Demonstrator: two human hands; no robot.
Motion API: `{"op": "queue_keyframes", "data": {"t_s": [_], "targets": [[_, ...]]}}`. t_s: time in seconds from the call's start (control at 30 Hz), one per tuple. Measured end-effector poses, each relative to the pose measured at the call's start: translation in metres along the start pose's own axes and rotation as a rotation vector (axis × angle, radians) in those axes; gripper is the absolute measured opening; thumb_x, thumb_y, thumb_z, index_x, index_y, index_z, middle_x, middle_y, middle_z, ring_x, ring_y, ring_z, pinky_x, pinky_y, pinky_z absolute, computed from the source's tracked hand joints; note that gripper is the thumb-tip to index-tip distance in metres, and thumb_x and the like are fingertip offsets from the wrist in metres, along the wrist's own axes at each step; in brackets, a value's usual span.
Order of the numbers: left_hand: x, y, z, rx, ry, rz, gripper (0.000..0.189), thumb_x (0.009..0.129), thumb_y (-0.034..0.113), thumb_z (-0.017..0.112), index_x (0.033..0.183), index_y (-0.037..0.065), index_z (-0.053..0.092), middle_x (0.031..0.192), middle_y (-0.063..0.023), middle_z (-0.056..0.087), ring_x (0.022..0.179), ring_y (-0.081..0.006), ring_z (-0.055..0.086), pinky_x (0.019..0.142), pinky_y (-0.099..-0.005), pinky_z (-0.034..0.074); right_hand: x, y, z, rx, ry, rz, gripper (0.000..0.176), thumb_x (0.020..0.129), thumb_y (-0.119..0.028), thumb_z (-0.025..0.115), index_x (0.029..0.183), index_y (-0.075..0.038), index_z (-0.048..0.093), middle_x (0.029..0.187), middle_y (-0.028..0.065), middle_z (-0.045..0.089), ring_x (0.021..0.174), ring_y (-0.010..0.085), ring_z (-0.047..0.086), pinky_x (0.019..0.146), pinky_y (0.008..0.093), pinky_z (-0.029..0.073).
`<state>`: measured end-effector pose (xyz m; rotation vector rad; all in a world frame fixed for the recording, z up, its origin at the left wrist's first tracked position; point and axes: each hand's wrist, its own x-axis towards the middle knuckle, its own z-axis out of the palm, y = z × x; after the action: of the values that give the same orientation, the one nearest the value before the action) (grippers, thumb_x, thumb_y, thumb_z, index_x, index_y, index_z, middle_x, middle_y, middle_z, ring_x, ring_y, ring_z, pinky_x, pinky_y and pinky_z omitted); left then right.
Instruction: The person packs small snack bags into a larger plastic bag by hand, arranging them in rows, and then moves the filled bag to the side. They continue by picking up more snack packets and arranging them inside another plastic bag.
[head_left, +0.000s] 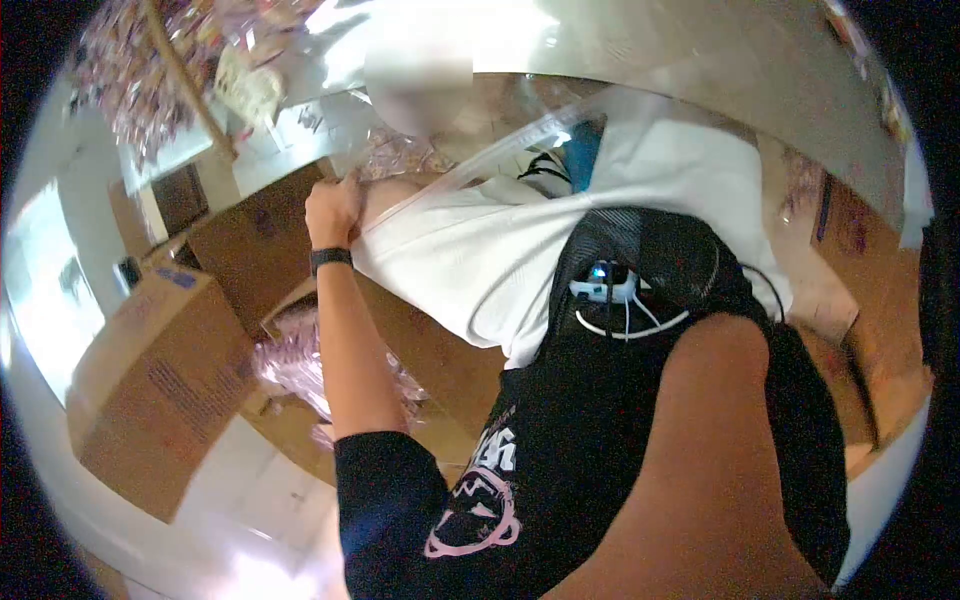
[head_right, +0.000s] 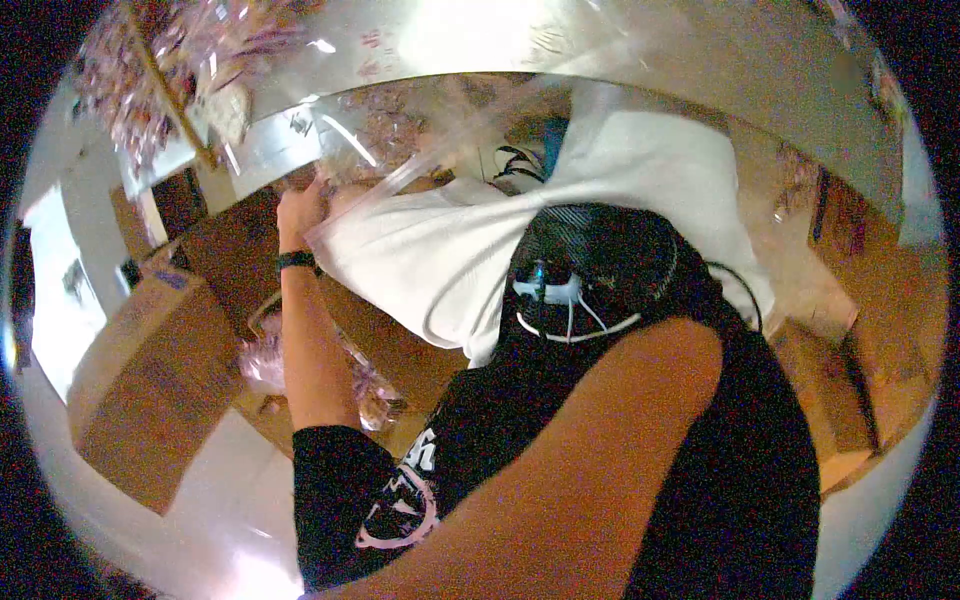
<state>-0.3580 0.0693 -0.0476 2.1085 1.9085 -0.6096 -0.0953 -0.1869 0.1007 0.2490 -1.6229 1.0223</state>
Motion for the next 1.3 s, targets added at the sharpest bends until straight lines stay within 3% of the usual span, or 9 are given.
{"op": "queue_keyframes", "data": {"t_s": [0.43,0.63,0.77,0.83,0.9,1.0,1.03,1.13,1.3], "targets": [[-0.028,0.023,-0.013,-0.008,0.065,-0.098,0.066,0.086,0.055,0.057,0.110,-0.004,0.074,0.118,-0.0300,0.068,0.112,-0.0446,0.067,0.098,-0.0471,0.053,-0.019,-0.060,-0.021,-0.023,-0.009,0.029,0.022,0.099,-0.015,0.051,0.111,-0.005,0.065,0.134,0.0105,0.064,0.114,0.0212,0.062,0.095,0.0381,0.051],[-0.027,0.023,-0.015,-0.088,0.000,-0.121,0.061,0.087,0.049,0.056,0.117,-0.001,0.071,0.123,-0.0293,0.067,0.116,-0.0440,0.065,0.101,-0.0485,0.051,-0.063,-0.141,-0.062,-0.561,0.303,0.143,0.020,0.099,-0.013,0.050,0.109,-0.005,0.065,0.134,0.0094,0.064,0.112,0.0199,0.062,0.094,0.0372,0.052],[-0.038,0.029,-0.030,-0.112,-0.046,-0.104,0.058,0.088,0.047,0.057,0.119,-0.001,0.070,0.124,-0.0283,0.067,0.117,-0.0445,0.065,0.101,-0.0500,0.051,-0.026,-0.134,-0.088,-1.669,0.679,0.560,0.028,0.104,-0.009,0.047,0.123,-0.002,0.066,0.138,0.0152,0.063,0.125,0.0288,0.058,0.103,0.0397,0.048],[-0.031,0.025,-0.023,-0.121,-0.036,-0.117,0.058,0.089,0.046,0.057,0.119,-0.002,0.070,0.125,-0.0281,0.067,0.116,-0.0450,0.065,0.100,-0.0509,0.052,-0.042,-0.138,-0.124,-1.899,0.610,0.891,0.035,0.103,-0.007,0.050,0.136,-0.005,0.061,0.145,0.0162,0.057,0.140,0.0286,0.048,0.116,0.0409,0.037],[-0.033,0.026,-0.022,-0.122,-0.040,-0.113,0.057,0.089,0.046,0.057,0.118,-0.002,0.070,0.124,-0.0281,0.067,0.115,-0.0454,0.065,0.099,-0.0514,0.052,-0.099,-0.122,-0.160,-1.833,0.798,1.051,0.037,0.102,-0.009,0.051,0.138,-0.004,0.059,0.149,0.0163,0.054,0.139,0.0277,0.050,0.116,0.0429,0.036],[-0.043,0.030,-0.031,-0.131,-0.021,-0.104,0.058,0.090,0.047,0.058,0.117,-0.002,0.070,0.123,-0.0280,0.067,0.113,-0.0458,0.066,0.098,-0.0520,0.053,-0.203,-0.102,-0.180,-1.974,0.519,1.261,0.044,0.103,-0.024,0.051,0.142,-0.006,0.055,0.152,0.0179,0.049,0.144,0.0331,0.042,0.120,0.0497,0.028],[-0.042,0.029,-0.027,-0.135,0.001,-0.110,0.058,0.090,0.048,0.058,0.117,-0.002,0.070,0.122,-0.0278,0.068,0.113,-0.0458,0.066,0.097,-0.0524,0.053,-0.205,-0.097,-0.172,-2.062,0.385,1.328,0.048,0.103,-0.028,0.049,0.146,-0.007,0.053,0.156,0.0173,0.045,0.147,0.0334,0.038,0.122,0.0518,0.024],[-0.046,0.022,-0.027,-0.118,-0.018,-0.110,0.060,0.089,0.050,0.059,0.117,-0.002,0.070,0.121,-0.0265,0.069,0.112,-0.0461,0.067,0.093,-0.0550,0.054,-0.192,-0.094,-0.169,-1.986,0.447,1.417,0.054,0.103,-0.034,0.047,0.151,-0.008,0.047,0.160,0.0158,0.039,0.151,0.0329,0.032,0.123,0.0542,0.017],[-0.036,0.018,-0.021,-0.122,-0.012,-0.083,0.062,0.088,0.051,0.059,0.116,-0.004,0.070,0.119,-0.0270,0.070,0.112,-0.0449,0.067,0.092,-0.0566,0.054,-0.195,-0.097,-0.166,-1.978,0.449,1.396,0.054,0.103,-0.032,0.047,0.151,-0.009,0.046,0.161,0.0156,0.039,0.150,0.0348,0.033,0.123,0.0533,0.018]]}}
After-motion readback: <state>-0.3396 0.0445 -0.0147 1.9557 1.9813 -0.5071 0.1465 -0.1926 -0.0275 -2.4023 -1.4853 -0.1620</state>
